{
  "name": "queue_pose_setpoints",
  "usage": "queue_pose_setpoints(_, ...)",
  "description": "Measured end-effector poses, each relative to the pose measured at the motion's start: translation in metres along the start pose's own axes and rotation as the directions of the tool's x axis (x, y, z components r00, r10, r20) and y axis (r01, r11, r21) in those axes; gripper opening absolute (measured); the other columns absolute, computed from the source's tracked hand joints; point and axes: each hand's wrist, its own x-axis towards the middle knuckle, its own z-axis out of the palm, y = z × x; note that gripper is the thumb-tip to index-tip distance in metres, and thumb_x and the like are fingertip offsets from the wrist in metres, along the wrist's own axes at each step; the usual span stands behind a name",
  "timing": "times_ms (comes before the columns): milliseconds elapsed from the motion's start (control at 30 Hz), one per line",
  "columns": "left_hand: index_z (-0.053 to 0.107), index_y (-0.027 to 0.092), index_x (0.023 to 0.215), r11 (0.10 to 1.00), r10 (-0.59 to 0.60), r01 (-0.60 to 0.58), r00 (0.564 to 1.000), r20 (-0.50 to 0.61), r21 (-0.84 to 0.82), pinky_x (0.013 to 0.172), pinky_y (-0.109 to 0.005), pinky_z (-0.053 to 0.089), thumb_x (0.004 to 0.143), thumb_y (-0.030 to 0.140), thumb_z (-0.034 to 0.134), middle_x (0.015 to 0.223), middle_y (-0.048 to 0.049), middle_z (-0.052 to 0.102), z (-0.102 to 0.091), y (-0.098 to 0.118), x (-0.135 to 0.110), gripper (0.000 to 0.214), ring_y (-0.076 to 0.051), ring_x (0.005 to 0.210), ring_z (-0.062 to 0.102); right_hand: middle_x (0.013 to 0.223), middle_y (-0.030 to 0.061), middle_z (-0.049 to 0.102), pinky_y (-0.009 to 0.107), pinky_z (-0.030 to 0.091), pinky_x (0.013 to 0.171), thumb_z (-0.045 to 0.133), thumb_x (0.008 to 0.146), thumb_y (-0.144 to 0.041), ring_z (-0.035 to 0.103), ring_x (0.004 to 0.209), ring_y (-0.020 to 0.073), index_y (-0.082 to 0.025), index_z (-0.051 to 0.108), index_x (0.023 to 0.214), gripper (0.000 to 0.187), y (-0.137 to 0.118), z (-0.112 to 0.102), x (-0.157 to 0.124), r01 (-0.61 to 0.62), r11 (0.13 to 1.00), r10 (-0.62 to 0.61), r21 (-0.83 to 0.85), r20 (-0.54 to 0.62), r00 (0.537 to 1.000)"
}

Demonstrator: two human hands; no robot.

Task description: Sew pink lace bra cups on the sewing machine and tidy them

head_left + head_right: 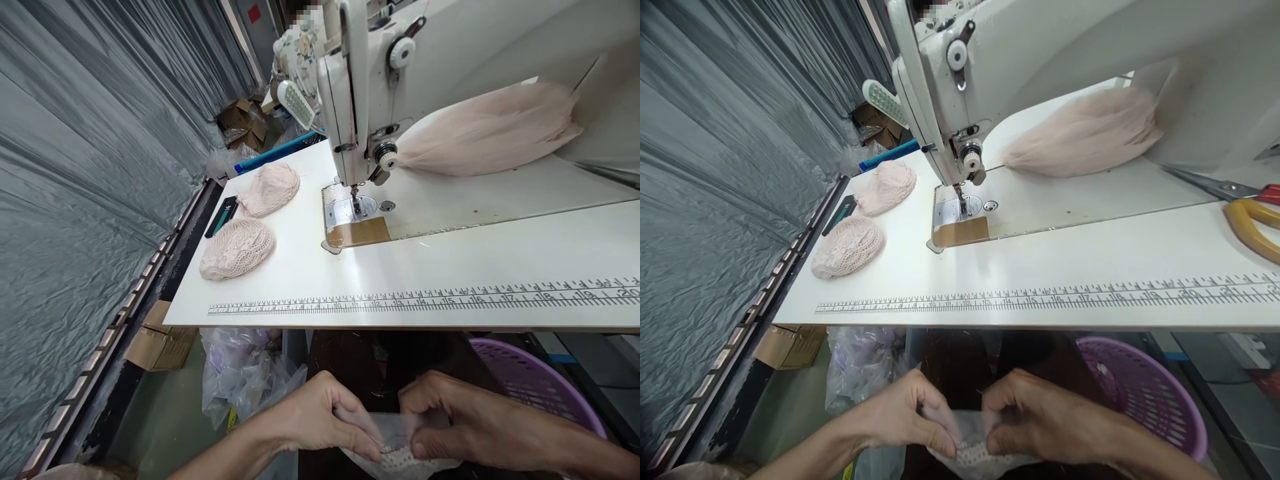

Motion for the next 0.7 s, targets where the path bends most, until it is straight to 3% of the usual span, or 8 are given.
queue_pose_setpoints(200,0.076,0.014,0.079,1.000,-0.007,0.006,1.000,-0.030,-0.028,0.067,-0.020,0.051,0.057,0.036,0.082,0.071,-0.0035,0.072,0.0035,0.0022,0.0006,0.032,-0.012,0.064,0.065,0.071,-0.0038,0.060,0.018,0.039,0.060,0.064,0.070,-0.011,0.055,0.068,0.0115,-0.016,0.070,0.073,0.009,0.0010,-0.0001,0.0021,0.023,0.999,-0.025,0.048,0.039,0.999)
queue_pose_setpoints(400,0.076,0.013,0.078,0.999,-0.009,0.007,0.998,-0.063,-0.031,0.067,-0.022,0.052,0.056,0.032,0.083,0.072,-0.0049,0.072,0.0021,-0.0015,0.0006,0.031,-0.014,0.066,0.066,0.070,-0.0028,0.055,0.021,0.035,0.058,0.067,0.074,-0.029,0.052,0.066,0.0121,-0.015,0.069,0.069,0.015,0.0036,-0.0002,0.0069,0.060,0.994,-0.065,0.093,0.048,0.997)
queue_pose_setpoints(567,0.076,0.015,0.082,0.999,0.038,-0.039,0.999,-0.031,-0.033,0.068,-0.021,0.050,0.064,0.033,0.079,0.075,-0.0046,0.072,-0.0010,-0.0020,-0.0010,0.026,-0.014,0.070,0.065,0.072,-0.0033,0.053,0.021,0.034,0.058,0.068,0.072,-0.023,0.051,0.067,0.0116,-0.017,0.069,0.068,0.008,-0.0007,-0.0019,0.0037,0.058,0.993,-0.062,0.100,0.033,0.998)
queue_pose_setpoints(700,0.076,0.015,0.078,0.997,0.040,-0.043,0.998,-0.055,-0.063,0.064,-0.018,0.047,0.064,0.031,0.078,0.070,-0.0026,0.071,0.0016,-0.0015,0.0013,0.021,-0.011,0.065,0.062,0.067,-0.0048,0.050,0.020,0.030,0.051,0.072,0.068,-0.026,0.047,0.061,0.0096,-0.016,0.062,0.062,0.016,0.0025,0.0044,0.0084,0.089,0.990,-0.095,0.111,0.050,0.994)
